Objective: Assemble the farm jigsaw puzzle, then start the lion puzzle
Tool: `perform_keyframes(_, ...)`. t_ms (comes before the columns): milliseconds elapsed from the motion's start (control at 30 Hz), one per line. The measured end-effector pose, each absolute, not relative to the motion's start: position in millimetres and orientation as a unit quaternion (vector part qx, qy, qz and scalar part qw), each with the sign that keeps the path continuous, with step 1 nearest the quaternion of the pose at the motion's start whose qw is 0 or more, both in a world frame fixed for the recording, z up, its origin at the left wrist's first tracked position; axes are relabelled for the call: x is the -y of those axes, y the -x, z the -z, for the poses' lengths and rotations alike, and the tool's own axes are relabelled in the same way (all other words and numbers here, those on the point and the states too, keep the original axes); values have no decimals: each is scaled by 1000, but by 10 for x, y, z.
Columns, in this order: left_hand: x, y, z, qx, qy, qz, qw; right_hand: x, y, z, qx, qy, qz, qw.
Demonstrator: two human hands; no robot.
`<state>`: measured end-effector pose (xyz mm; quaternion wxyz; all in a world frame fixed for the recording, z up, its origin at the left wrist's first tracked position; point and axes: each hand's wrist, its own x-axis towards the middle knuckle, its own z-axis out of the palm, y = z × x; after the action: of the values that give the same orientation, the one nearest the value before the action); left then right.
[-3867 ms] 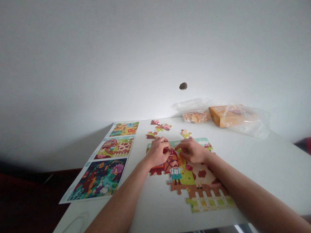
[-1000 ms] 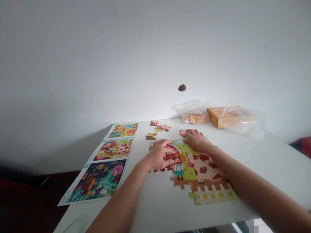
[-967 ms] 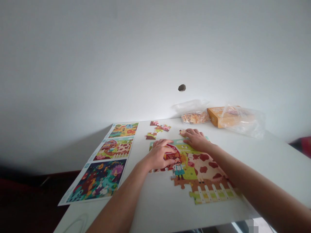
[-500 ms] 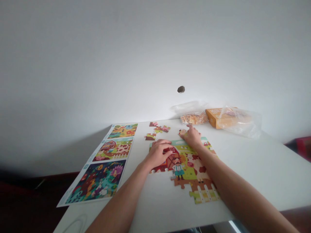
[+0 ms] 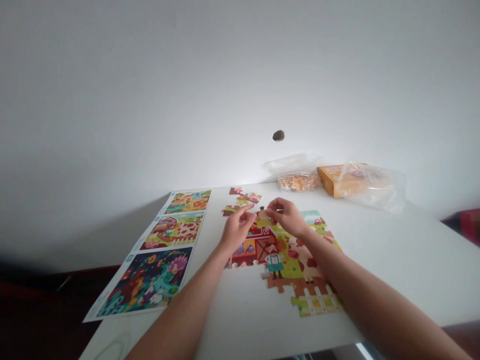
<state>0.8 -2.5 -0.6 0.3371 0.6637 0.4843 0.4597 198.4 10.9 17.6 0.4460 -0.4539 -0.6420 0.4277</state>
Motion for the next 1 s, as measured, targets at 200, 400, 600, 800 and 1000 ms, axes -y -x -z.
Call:
perform_keyframes(200, 49, 1, -73, -483, -651, -439, 387, 13, -1924, -143, 708, 433, -462, 311)
perform_keyframes(400, 72, -14, -145, -499, -588, -470, 430, 191, -1841, -228, 762, 333, -522, 188)
perform_keyframes(600, 37, -4, -138, -513, -596, -476, 395, 316, -1704, -298, 866, 226, -410, 174)
perform_keyframes(800, 32, -14, -158, -508, -594, -476, 404, 316, -1689, -272, 917, 150, -337, 154)
perform_keyframes(1000, 16, -26, -139, -505, -596, -476, 404, 347, -1677, -243, 933, 132, -302, 144)
